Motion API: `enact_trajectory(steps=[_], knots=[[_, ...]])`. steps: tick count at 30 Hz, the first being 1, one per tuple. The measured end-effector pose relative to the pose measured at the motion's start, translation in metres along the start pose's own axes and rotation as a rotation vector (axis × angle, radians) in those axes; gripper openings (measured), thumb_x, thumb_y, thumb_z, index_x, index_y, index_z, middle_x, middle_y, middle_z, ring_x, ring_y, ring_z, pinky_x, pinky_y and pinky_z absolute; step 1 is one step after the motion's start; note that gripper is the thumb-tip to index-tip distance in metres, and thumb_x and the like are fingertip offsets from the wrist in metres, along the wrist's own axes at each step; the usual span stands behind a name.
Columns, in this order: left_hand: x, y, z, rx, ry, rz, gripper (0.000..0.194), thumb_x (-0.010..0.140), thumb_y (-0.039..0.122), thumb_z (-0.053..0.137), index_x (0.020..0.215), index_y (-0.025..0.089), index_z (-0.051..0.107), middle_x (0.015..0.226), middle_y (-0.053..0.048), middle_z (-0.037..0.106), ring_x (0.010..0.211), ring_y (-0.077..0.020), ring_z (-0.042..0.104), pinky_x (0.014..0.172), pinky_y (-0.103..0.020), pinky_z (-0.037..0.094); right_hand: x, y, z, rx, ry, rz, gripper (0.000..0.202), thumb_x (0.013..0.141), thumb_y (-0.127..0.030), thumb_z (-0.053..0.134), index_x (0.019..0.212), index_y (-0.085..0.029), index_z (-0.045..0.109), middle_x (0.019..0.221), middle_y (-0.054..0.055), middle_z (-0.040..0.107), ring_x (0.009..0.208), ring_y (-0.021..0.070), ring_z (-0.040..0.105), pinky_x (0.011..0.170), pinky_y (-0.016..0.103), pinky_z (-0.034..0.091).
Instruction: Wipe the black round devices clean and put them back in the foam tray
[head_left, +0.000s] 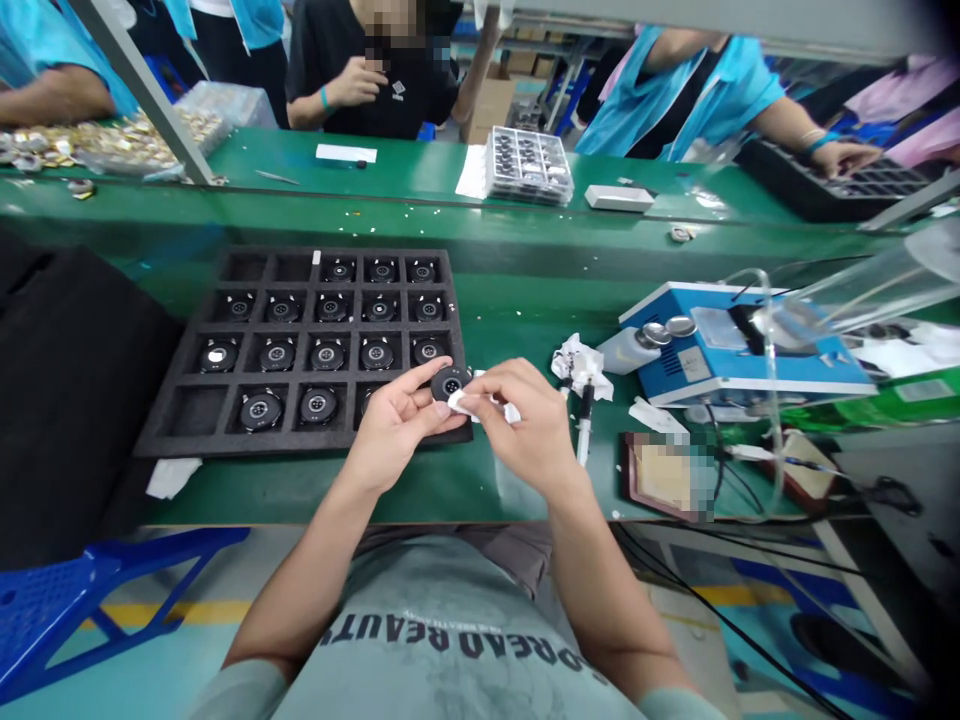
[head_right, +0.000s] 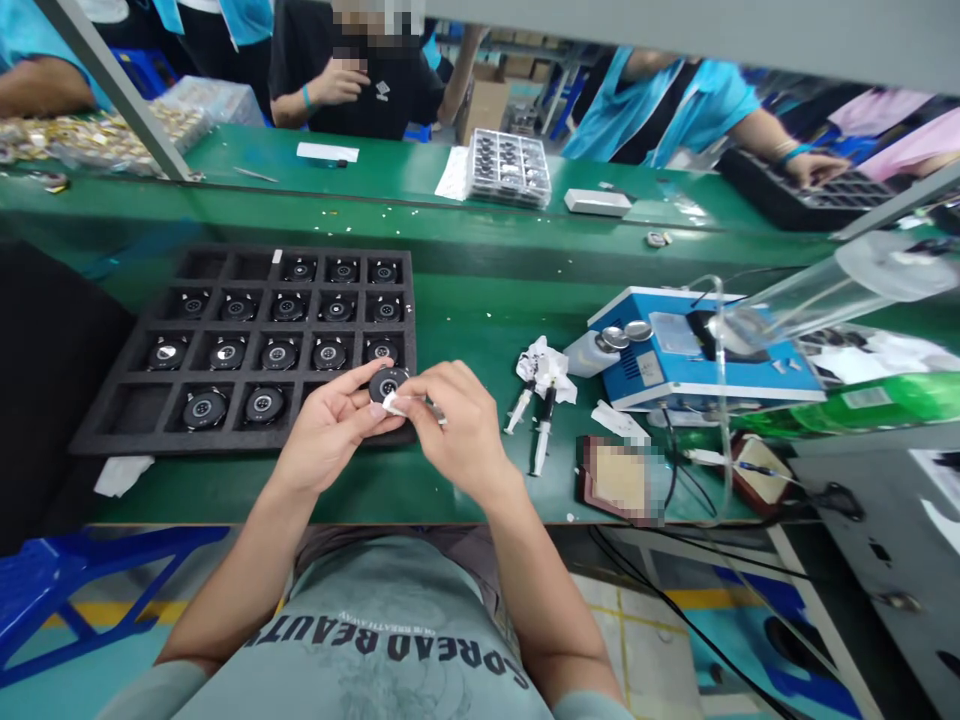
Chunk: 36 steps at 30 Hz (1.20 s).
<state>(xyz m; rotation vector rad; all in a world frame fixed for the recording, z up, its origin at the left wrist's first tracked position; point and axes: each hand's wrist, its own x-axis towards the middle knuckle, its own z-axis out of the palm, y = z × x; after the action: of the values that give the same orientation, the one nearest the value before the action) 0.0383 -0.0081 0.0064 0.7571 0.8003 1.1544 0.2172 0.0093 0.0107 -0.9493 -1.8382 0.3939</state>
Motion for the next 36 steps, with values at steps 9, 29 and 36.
enact_trajectory(steps=[9,29,36], knots=[[-0.002,0.001,0.005,0.029,0.043,0.010,0.070,0.077,0.024,0.092,0.140,0.016,0.065,0.111,-0.012,0.082,0.103,-0.0289,0.080,0.099,-0.045,0.063,0.007,0.012,-0.015,-0.120,0.158,0.091,0.011,0.097,-0.025,0.068,0.086,-0.025,0.068,0.081,0.001,0.069,0.073,0.0186,0.059,0.066,0.036,0.048],[-0.003,-0.004,0.004,0.115,0.015,0.036,0.074,0.079,0.031,0.088,0.146,0.016,0.060,0.112,-0.011,0.081,0.104,-0.0268,0.078,0.099,-0.045,0.064,-0.002,-0.004,-0.012,-0.110,-0.010,0.088,0.006,0.097,-0.023,0.068,0.091,-0.023,0.069,0.083,0.001,0.069,0.075,0.0168,0.059,0.070,0.033,0.048],[-0.004,-0.008,0.007,0.195,0.002,0.054,0.063,0.079,0.020,0.084,0.140,0.016,0.067,0.084,-0.001,0.078,0.085,-0.0169,0.076,0.091,-0.036,0.066,0.006,-0.003,-0.005,-0.136,-0.056,0.069,0.012,0.099,-0.022,0.064,0.089,-0.023,0.072,0.086,0.003,0.070,0.078,0.0181,0.062,0.072,0.034,0.050]])
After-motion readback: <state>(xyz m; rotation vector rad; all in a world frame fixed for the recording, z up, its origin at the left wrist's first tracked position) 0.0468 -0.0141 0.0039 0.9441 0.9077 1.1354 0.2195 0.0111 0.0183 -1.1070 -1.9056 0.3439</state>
